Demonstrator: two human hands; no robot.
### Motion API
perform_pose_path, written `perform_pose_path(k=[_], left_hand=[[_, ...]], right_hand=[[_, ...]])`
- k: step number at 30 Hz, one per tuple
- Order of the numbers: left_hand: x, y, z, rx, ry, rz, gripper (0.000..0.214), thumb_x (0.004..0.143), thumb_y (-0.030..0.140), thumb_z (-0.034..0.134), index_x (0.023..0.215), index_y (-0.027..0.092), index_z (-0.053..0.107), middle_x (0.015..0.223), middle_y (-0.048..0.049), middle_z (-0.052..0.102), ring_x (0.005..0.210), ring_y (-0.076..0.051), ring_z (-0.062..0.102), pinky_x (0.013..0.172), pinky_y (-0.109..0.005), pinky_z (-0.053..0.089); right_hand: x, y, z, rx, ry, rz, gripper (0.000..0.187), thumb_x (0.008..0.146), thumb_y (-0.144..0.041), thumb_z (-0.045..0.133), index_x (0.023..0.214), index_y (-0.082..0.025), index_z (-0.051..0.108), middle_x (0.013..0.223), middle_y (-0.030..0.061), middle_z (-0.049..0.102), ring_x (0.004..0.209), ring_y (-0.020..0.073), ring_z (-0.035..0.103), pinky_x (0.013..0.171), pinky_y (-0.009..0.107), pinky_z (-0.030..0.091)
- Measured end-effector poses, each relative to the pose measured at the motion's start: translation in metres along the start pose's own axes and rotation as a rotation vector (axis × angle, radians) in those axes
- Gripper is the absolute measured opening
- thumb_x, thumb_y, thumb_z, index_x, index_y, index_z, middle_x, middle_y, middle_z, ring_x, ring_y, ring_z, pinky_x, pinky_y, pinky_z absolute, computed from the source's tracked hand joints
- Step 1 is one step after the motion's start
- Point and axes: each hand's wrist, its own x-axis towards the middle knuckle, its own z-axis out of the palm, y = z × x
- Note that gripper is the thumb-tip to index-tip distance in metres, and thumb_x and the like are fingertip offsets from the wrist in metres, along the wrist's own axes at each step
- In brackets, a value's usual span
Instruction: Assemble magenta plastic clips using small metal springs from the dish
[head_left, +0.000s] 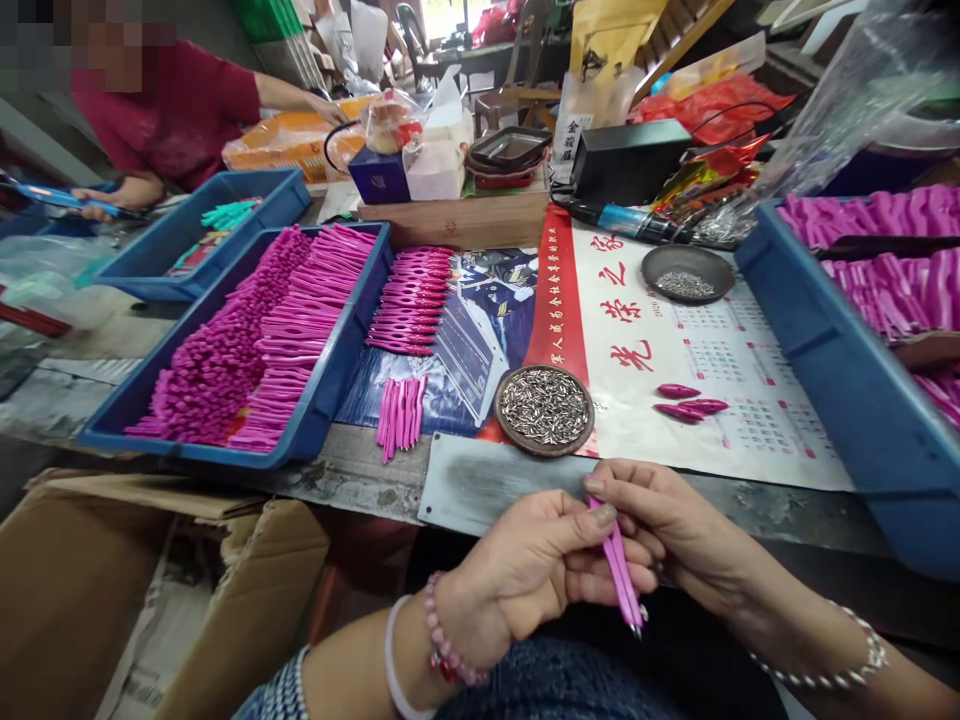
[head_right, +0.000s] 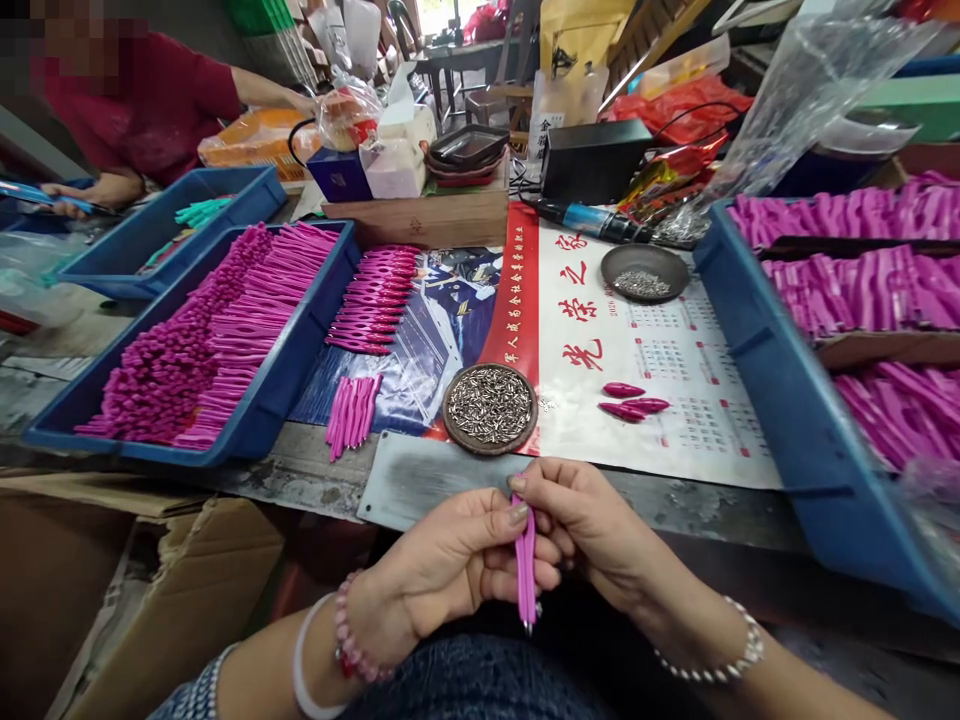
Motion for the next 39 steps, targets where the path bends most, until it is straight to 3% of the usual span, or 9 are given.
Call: perform_pose_path(k=[25,35,39], left_hand=[[0.0033,-0.0032,-0.0004,-0.061,-0.042,-0.02,0.038,0.069,0.035,0.083,0.089,0.005,0.07,0.08,-0.0102,0.071,0.065,-0.018,0.071,0.06,-0.024,0.061],[0.0006,-0.0034,-0.0019,0.084,0.002,-0.005,0.037,0.072,0.036,0.08,0.092,0.009,0.064,0.078,-0.0099,0.07,0.064,-0.017,0.07,0.058,-0.024,0.06],[-0.0026,0.0012,0.0041,0.144,0.029,0.037,0.036,0.072,0.035,0.08,0.09,0.012,0.06,0.079,-0.0089,0.069,0.063,-0.016,0.069,0.058,-0.024,0.058]], right_hand=[[-0.002,0.0026,-0.0037,0.079,-0.008,-0.011,0.042,0.068,-0.043,0.087,0.068,-0.015,0.055,0.048,-0.0083,0.046,0.035,0.0008,0.03,0.031,0.01,0.027],[-0.0067,0.0017,0.0003,-0.073,0.06,-0.089,0.043,0.069,-0.046,0.084,0.066,-0.016,0.054,0.045,-0.0073,0.048,0.033,0.0013,0.032,0.031,0.011,0.022],[-0.0086,-0.0026,0.0006,-0.146,0.023,-0.112,0.043,0.074,-0.051,0.079,0.068,-0.018,0.051,0.044,-0.0082,0.045,0.032,0.0028,0.033,0.031,0.013,0.019]])
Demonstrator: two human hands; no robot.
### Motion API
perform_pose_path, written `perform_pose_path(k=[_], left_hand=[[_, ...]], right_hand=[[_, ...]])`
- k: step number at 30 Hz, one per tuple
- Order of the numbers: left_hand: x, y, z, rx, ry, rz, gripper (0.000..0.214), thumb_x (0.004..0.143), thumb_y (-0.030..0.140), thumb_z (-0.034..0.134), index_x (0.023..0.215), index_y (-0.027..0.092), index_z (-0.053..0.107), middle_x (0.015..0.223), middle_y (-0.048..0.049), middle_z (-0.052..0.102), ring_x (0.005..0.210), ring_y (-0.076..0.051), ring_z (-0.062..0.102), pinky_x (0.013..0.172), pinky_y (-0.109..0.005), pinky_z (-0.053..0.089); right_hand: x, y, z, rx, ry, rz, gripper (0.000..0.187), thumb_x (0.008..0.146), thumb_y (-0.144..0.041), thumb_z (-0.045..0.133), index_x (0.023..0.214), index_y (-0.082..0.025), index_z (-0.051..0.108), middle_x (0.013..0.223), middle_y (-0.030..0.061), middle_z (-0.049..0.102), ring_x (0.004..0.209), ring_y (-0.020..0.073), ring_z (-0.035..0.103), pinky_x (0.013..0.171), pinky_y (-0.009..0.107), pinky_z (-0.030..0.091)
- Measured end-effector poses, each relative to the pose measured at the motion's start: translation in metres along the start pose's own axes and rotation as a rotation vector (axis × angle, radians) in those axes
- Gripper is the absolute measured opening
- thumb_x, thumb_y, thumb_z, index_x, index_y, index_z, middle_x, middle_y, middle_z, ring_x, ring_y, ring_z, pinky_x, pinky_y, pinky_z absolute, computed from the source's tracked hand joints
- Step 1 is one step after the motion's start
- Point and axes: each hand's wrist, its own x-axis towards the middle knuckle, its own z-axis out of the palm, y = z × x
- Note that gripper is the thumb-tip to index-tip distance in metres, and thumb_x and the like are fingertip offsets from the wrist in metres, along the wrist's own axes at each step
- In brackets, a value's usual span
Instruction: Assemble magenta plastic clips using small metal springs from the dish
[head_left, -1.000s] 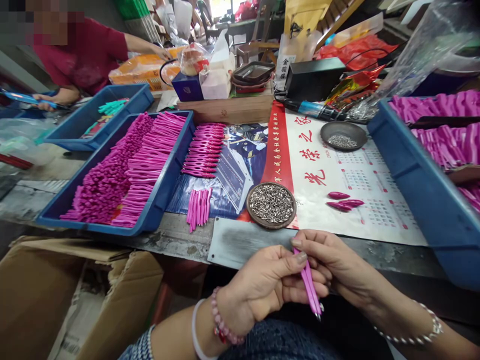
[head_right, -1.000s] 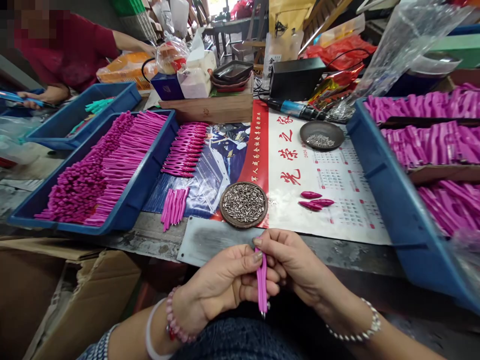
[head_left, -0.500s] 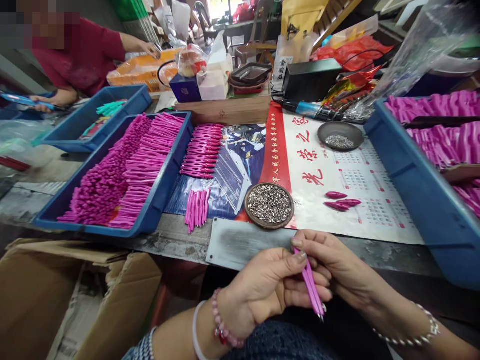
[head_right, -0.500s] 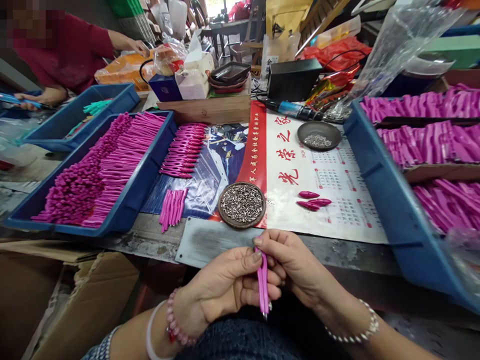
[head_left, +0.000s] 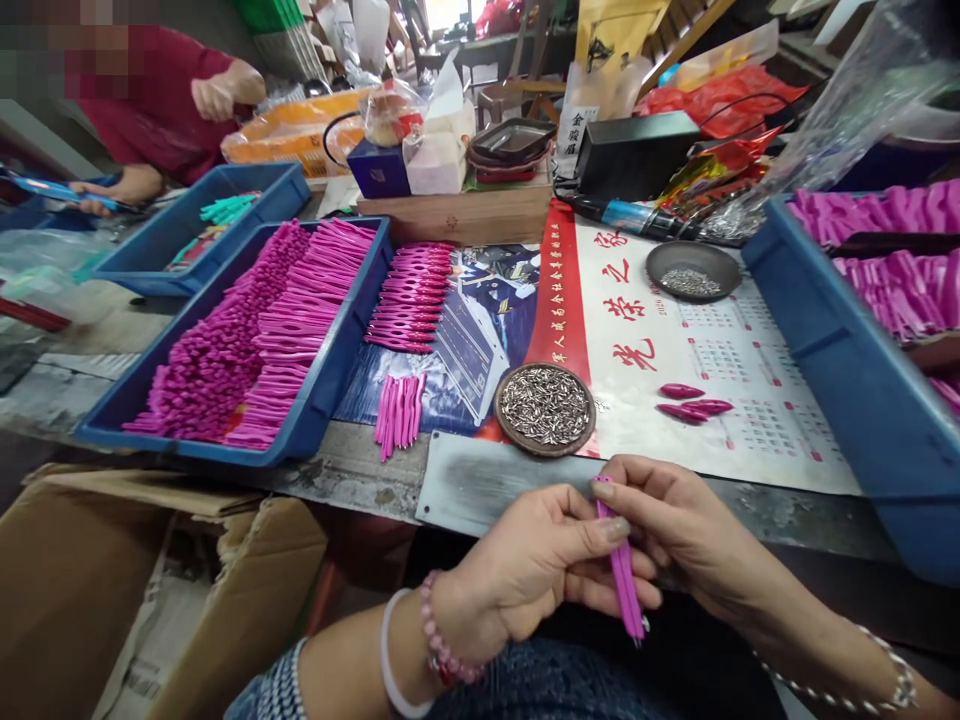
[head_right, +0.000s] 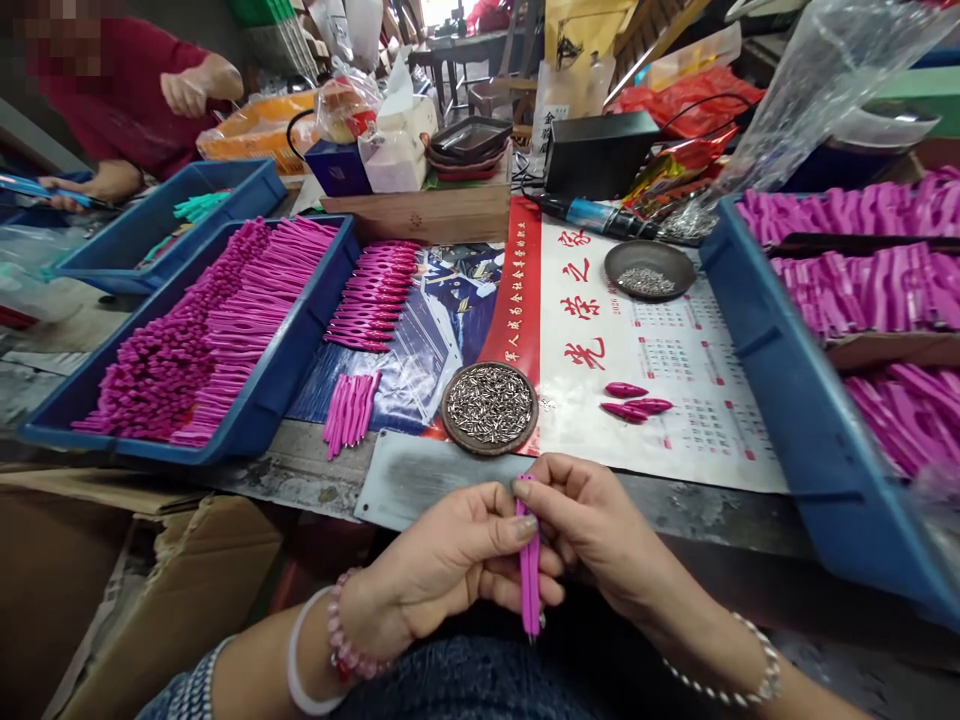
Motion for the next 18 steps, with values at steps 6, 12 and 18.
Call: perform_pose_path(k=[6,12,18], left_hand=[[-0.002,0.018,0.006,0.26,0.019,0.262,0.032,0.073,0.032,0.08,0.089,0.014,0.059,0.073,-0.001,0.064,0.063,-0.008,0.059,0.063,-0.019,0.048],[0.002,0.034,0.005,0.473,0.027,0.468,0.017,0.083,0.028,0.07,0.092,0.014,0.063,0.084,-0.0017,0.065,0.08,-0.01,0.059,0.075,-0.021,0.046],[0.011,0.024,0.002,0.56,0.02,0.543,0.008,0.085,0.02,0.064,0.092,0.015,0.064,0.084,-0.0021,0.067,0.082,-0.012,0.06,0.077,-0.023,0.047]], right_hand=[[-0.003,-0.02,-0.001,-0.603,0.083,-0.544,0.024,0.092,-0.033,0.06,0.072,-0.019,0.057,0.061,-0.0008,0.059,0.051,0.0112,0.053,0.047,0.021,0.04],[0.004,-0.028,0.0,-1.089,0.237,-1.024,0.01,0.095,-0.021,0.055,0.085,-0.019,0.058,0.065,-0.0004,0.061,0.052,0.0118,0.055,0.05,0.024,0.038],[0.005,-0.023,-0.007,-1.184,0.246,-1.09,0.014,0.098,-0.021,0.051,0.085,-0.019,0.056,0.065,0.0,0.062,0.05,0.0122,0.056,0.049,0.025,0.037]])
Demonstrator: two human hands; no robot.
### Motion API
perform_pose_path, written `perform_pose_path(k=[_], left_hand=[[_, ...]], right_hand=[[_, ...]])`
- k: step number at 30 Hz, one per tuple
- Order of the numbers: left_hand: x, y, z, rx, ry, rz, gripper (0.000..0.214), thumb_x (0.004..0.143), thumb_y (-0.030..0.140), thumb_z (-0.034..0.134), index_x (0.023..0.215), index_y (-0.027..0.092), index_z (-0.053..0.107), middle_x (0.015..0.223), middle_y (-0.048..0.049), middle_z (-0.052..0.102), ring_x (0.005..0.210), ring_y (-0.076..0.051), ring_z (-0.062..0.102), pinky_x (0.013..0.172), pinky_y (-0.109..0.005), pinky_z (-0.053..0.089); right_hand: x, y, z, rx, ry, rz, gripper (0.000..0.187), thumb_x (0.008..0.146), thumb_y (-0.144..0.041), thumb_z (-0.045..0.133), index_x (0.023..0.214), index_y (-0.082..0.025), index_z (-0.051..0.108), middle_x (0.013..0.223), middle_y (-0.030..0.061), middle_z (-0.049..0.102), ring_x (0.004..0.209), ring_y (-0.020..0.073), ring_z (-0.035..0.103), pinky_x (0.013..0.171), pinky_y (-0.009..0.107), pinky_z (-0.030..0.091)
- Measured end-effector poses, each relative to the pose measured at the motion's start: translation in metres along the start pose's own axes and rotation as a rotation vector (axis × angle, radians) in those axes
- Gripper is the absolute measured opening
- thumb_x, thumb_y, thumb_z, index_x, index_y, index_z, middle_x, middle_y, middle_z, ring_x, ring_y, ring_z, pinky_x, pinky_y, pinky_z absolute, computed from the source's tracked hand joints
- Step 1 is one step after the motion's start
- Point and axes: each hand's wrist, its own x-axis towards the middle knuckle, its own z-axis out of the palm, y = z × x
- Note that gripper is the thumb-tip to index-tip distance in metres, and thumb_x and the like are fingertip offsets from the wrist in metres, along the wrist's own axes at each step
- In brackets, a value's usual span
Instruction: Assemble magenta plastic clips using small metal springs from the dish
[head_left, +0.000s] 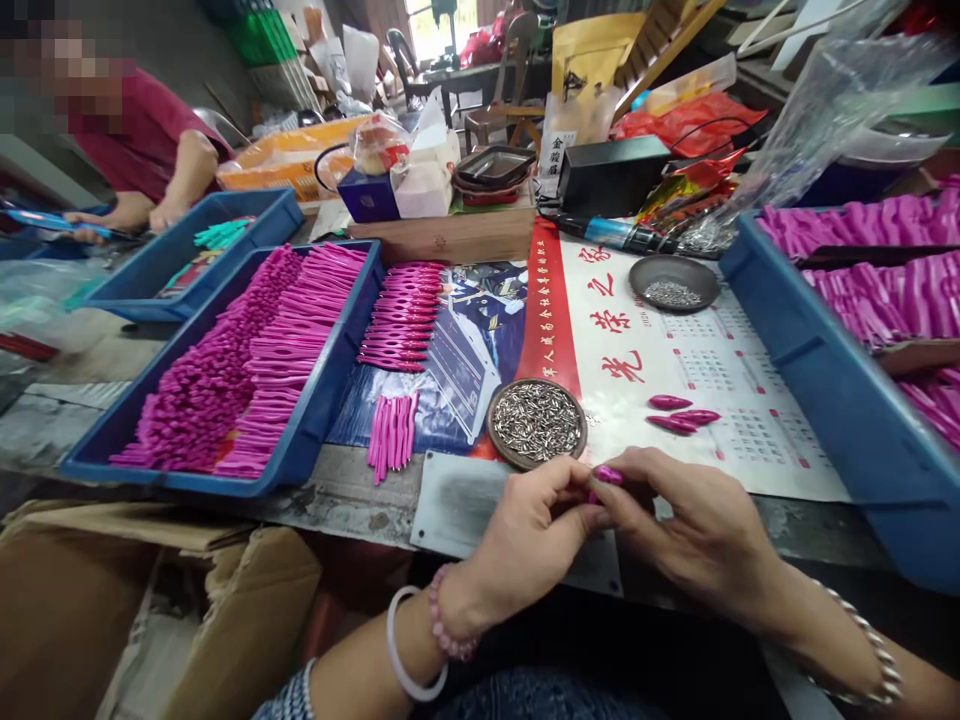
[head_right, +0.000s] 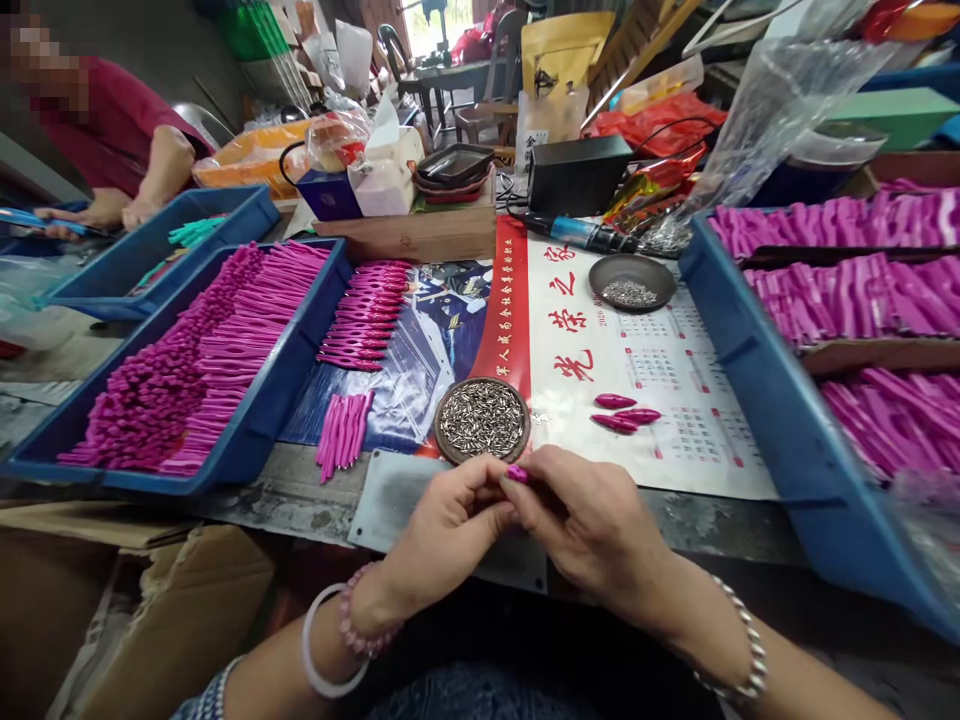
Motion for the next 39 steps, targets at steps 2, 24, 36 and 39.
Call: perform_pose_path(k=[2,24,36,39], left_hand=[[0.001,-0.004,0.002,0.03,-0.002,0.011,0.009,0.086,0.021,0.063,0.093,0.015,0.064,0.085,-0.0024,0.067,0.082,-0.013,0.06,0.078,-0.025,0.047],[0.006,-0.014,0.001,0.15,-0.013,0.061,0.004,0.087,0.019,0.061,0.088,0.016,0.063,0.078,-0.0002,0.063,0.072,-0.011,0.056,0.07,-0.022,0.044],[0.009,-0.019,0.002,0.04,-0.002,0.045,0.016,0.084,0.029,0.068,0.088,0.014,0.061,0.081,-0.0029,0.064,0.075,-0.012,0.058,0.072,-0.026,0.046],[0.008,-0.009,0.008,-0.052,0.034,-0.05,0.026,0.079,0.035,0.074,0.084,0.014,0.06,0.077,-0.0017,0.063,0.071,-0.011,0.058,0.069,-0.024,0.046]], right_hand=[[-0.003,0.002,-0.001,-0.02,-0.004,-0.002,0.017,0.099,-0.023,0.05,0.083,-0.02,0.055,0.064,0.0002,0.062,0.049,0.0126,0.056,0.049,0.025,0.037],[-0.018,0.014,0.004,-0.031,-0.009,-0.013,0.02,0.101,-0.024,0.048,0.084,-0.017,0.055,0.064,0.0009,0.059,0.05,0.0132,0.055,0.05,0.026,0.037],[-0.013,0.011,0.005,0.072,0.022,0.053,0.02,0.099,-0.024,0.052,0.081,-0.017,0.058,0.065,0.0,0.061,0.051,0.0113,0.055,0.05,0.024,0.039],[-0.007,0.006,-0.005,0.218,-0.015,0.194,0.015,0.095,-0.022,0.056,0.081,-0.018,0.061,0.065,-0.0007,0.061,0.054,0.0113,0.056,0.051,0.022,0.041]])
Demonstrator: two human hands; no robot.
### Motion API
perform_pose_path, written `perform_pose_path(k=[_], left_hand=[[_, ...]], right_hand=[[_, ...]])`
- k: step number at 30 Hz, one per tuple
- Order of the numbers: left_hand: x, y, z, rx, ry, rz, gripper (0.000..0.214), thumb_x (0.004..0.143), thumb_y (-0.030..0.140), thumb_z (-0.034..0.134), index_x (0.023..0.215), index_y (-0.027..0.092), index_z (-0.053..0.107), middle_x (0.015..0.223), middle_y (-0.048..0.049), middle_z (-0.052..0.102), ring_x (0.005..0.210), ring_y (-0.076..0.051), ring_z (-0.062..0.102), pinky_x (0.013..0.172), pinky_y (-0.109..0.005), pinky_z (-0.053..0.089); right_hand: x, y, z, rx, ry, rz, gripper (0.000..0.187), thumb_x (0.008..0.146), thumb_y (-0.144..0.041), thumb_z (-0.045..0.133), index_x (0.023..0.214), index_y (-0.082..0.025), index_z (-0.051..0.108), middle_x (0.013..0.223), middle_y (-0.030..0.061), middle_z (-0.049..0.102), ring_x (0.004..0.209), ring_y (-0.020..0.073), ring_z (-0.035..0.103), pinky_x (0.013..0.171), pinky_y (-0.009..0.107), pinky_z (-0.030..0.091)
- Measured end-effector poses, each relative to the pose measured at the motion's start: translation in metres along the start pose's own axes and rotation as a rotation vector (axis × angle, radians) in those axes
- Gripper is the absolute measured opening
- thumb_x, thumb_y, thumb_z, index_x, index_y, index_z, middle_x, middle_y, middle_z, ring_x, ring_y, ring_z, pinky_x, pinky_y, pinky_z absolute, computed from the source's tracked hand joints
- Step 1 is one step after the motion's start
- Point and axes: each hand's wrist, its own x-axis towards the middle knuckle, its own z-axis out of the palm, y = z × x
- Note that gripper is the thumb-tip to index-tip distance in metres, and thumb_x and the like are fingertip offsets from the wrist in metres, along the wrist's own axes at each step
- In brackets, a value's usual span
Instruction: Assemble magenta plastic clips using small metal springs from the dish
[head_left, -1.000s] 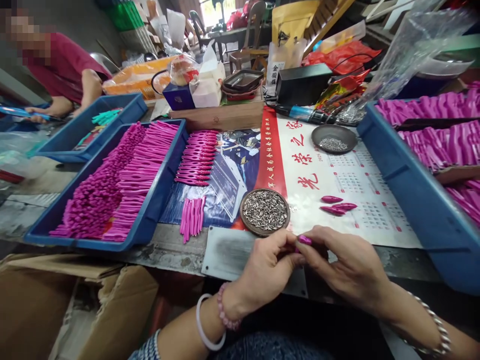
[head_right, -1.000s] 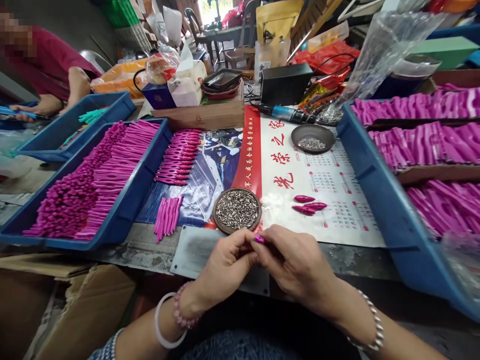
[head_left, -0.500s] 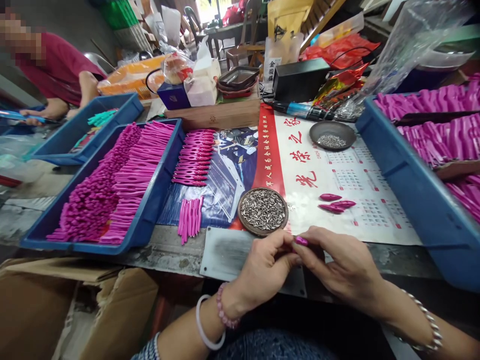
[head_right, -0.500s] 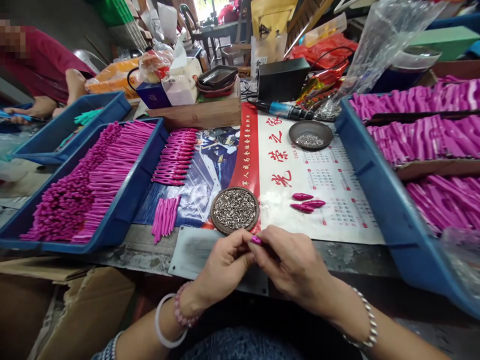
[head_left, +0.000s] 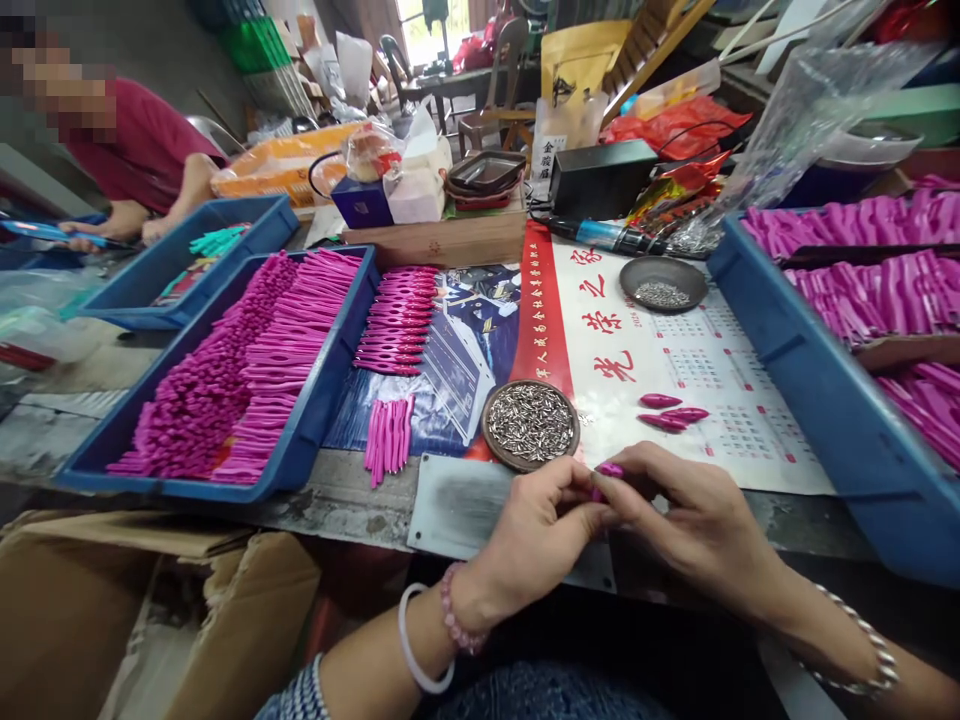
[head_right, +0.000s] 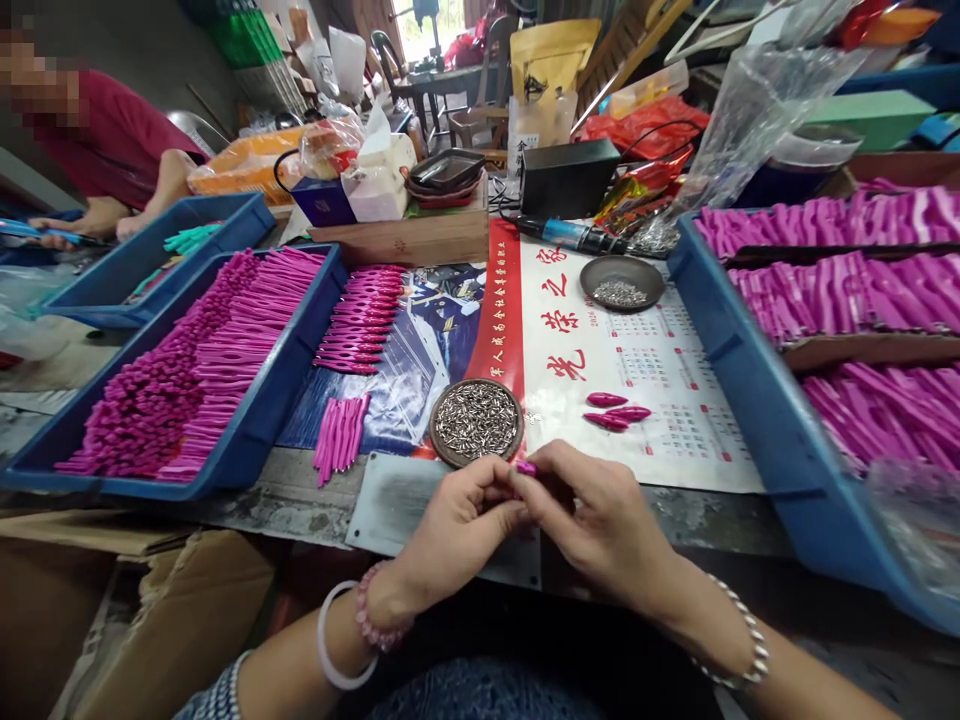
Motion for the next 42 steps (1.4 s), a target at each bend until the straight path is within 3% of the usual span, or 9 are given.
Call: perform_pose_path(k=[9,16,23,26,30,33,35,39,42], left_hand=[[-0.005,0.014,0.016,-0.327,0.007,-0.308,0.041,0.068,0.043,0.081,0.083,0.014,0.056,0.069,-0.006,0.068,0.058,-0.014,0.066,0.055,-0.022,0.052],[-0.015,0.006,0.02,-0.407,0.02,-0.303,0.033,0.078,0.043,0.072,0.082,0.013,0.059,0.073,-0.0078,0.07,0.057,-0.012,0.065,0.052,-0.019,0.052],[-0.02,-0.008,0.029,-0.516,0.081,-0.341,0.029,0.09,0.039,0.057,0.087,0.011,0.061,0.071,-0.0099,0.07,0.054,-0.013,0.066,0.051,-0.02,0.054],[-0.022,-0.015,0.034,-0.635,0.09,-0.404,0.042,0.091,0.049,0.053,0.087,0.008,0.064,0.062,-0.0078,0.065,0.045,-0.012,0.061,0.042,-0.018,0.049],[-0.029,-0.02,0.034,-0.723,0.028,-0.422,0.042,0.081,0.053,0.067,0.079,0.011,0.06,0.055,-0.0015,0.059,0.032,-0.003,0.041,0.031,-0.012,0.03],[-0.036,-0.021,0.028,-0.771,-0.056,-0.422,0.035,0.08,0.047,0.072,0.082,0.015,0.058,0.054,0.0024,0.057,0.032,0.0,0.029,0.032,-0.011,0.021],[-0.04,-0.023,0.023,-0.75,-0.085,-0.424,0.033,0.084,0.048,0.067,0.086,0.015,0.06,0.052,0.0033,0.055,0.032,-0.001,0.023,0.031,-0.012,0.017],[-0.045,-0.03,0.016,-0.717,-0.123,-0.419,0.039,0.088,0.052,0.058,0.088,0.014,0.065,0.048,0.0036,0.05,0.029,-0.002,0.02,0.03,-0.015,0.015],[-0.046,-0.036,0.014,-0.755,-0.141,-0.413,0.04,0.087,0.054,0.058,0.086,0.015,0.067,0.047,0.0045,0.048,0.028,-0.002,0.019,0.029,-0.015,0.014]], right_hand=[[0.006,-0.009,0.001,1.064,-0.077,0.796,0.035,0.075,-0.041,0.081,0.069,-0.02,0.054,0.052,-0.004,0.056,0.034,0.0095,0.049,0.032,0.019,0.041],[-0.004,0.002,0.008,1.248,-0.09,0.9,0.037,0.072,-0.035,0.085,0.063,-0.018,0.055,0.035,-0.0104,0.038,0.028,0.0019,0.026,0.028,0.012,0.033],[-0.014,-0.003,0.012,1.28,-0.124,0.914,0.038,0.074,-0.04,0.083,0.065,-0.017,0.054,0.036,-0.0109,0.038,0.028,0.0026,0.027,0.027,0.013,0.032],[-0.025,-0.015,0.017,1.215,-0.078,0.852,0.039,0.079,-0.045,0.078,0.068,-0.018,0.052,0.039,-0.0102,0.041,0.028,0.0038,0.033,0.029,0.014,0.033],[-0.036,-0.026,0.018,0.927,-0.001,0.671,0.038,0.086,-0.046,0.071,0.069,-0.018,0.052,0.047,-0.0052,0.052,0.04,0.0072,0.047,0.042,0.017,0.04],[-0.036,-0.022,0.006,0.705,-0.105,0.565,0.038,0.091,-0.048,0.064,0.07,-0.017,0.054,0.056,-0.0015,0.058,0.05,0.0102,0.052,0.049,0.02,0.042],[-0.03,-0.011,-0.009,0.492,-0.123,0.495,0.036,0.094,-0.049,0.057,0.076,-0.018,0.058,0.06,-0.0005,0.058,0.052,0.0126,0.053,0.049,0.022,0.041],[-0.001,0.026,-0.042,-0.177,0.065,0.308,0.028,0.096,-0.044,0.052,0.099,-0.018,0.063,0.088,0.0069,0.068,0.07,0.0193,0.062,0.064,0.029,0.047],[0.026,0.056,-0.055,-0.502,0.031,0.321,0.024,0.093,-0.034,0.053,0.106,-0.016,0.063,0.095,0.0112,0.07,0.076,0.0245,0.066,0.066,0.032,0.045]])
